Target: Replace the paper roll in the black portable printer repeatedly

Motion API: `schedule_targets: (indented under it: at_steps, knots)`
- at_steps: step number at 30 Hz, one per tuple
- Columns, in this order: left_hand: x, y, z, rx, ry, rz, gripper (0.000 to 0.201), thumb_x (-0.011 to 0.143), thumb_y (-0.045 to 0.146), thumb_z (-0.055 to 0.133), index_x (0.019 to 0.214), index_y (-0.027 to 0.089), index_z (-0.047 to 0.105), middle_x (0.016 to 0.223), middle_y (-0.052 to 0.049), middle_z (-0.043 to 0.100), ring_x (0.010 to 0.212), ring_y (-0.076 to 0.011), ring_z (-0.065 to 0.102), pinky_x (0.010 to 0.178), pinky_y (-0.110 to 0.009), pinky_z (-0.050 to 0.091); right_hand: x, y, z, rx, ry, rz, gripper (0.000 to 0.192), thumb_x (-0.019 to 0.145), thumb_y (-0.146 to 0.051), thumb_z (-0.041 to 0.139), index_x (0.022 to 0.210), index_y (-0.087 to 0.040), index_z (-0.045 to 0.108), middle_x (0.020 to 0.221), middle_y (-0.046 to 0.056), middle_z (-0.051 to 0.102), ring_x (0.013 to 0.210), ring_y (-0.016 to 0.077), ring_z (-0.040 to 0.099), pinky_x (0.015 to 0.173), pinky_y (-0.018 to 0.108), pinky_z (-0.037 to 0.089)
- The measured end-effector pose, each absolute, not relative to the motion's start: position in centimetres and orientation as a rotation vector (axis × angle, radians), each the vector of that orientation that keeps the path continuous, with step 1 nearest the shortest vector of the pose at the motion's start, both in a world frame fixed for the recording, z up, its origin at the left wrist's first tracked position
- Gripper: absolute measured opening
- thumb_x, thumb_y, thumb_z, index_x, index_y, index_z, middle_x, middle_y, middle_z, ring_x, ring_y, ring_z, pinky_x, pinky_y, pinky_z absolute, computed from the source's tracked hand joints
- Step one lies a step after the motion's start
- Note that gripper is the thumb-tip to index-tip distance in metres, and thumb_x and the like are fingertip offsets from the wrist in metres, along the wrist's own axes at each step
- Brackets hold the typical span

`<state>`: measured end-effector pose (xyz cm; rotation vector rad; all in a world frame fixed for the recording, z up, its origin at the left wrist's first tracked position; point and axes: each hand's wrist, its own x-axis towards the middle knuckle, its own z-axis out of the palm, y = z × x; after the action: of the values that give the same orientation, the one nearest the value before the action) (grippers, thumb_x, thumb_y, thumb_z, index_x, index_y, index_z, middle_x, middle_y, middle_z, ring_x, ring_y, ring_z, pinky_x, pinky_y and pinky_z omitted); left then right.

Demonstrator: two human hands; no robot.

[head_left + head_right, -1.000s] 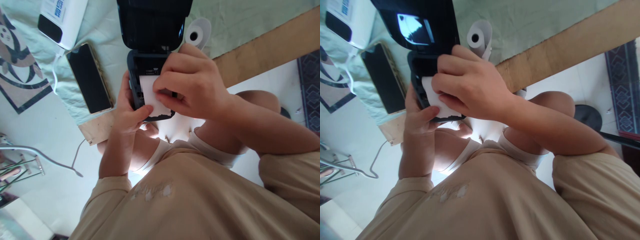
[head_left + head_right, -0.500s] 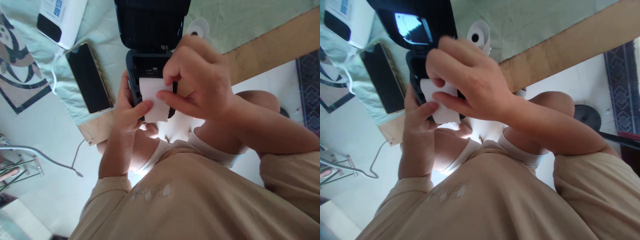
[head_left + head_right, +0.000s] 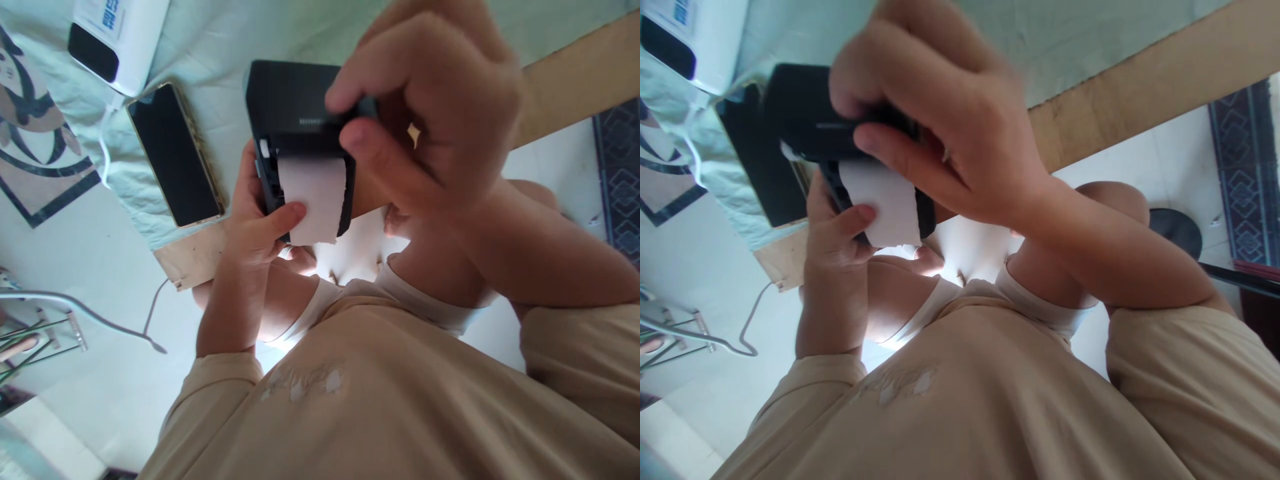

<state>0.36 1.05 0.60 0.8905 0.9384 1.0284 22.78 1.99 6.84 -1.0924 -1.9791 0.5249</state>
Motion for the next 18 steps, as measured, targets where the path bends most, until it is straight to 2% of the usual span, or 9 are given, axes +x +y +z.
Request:
schedule_targets:
  at_steps: [3,7,14,18]
  knots:
    - [0.5,1.2,0.4,0.901,0.888,1.056,0.073,0.065,0.041,0.098,0.124,0.024,0.057,0.102,-0.004,0.075,0.076,-0.0187,0.073,0.075,-0.037,0.065,22.8,2.0,6.1,-0.968,-2.089,0.313,0.038,0.109,-0.039,0.041,0.111,-0.019,0.073,0.113,0.002,0.067,0.109,0.0118,0.068,0.102,0.030,0.064]
    - [0.5,1.3,0.3,0.885,0.870,1.075,0.077,0.063,0.035,0.100,0.125,0.021,0.056,0.102,-0.004,0.075,0.073,-0.0139,0.069,0.078,-0.036,0.067,22.8,2.1,5.3,-0.916,-2.122,0.328,0.035,0.109,-0.037,0.043,0.111,-0.018,0.072,0.114,0.003,0.066,0.107,0.0108,0.067,0.097,0.030,0.064]
    - [0.7,1.2,0.7,0.859,0.871,1.062,0.084,0.058,0.035,0.102,0.125,0.022,0.052,0.102,-0.001,0.073,0.075,-0.0130,0.070,0.070,-0.029,0.063,22.9,2.3,4.6,-0.897,-2.208,0.280,0.029,0.106,-0.042,0.050,0.111,-0.021,0.069,0.117,0.002,0.064,0.104,0.0103,0.064,0.086,0.029,0.060]
    - [0.8,1.2,0.9,0.842,0.842,1.060,0.083,0.059,0.032,0.102,0.122,0.022,0.049,0.101,0.000,0.072,0.077,-0.0118,0.071,0.067,-0.024,0.060,22.9,2.3,4.4,-0.939,-2.250,0.317,0.033,0.106,-0.046,0.048,0.113,-0.022,0.070,0.121,0.001,0.062,0.106,0.0105,0.063,0.084,0.025,0.060]
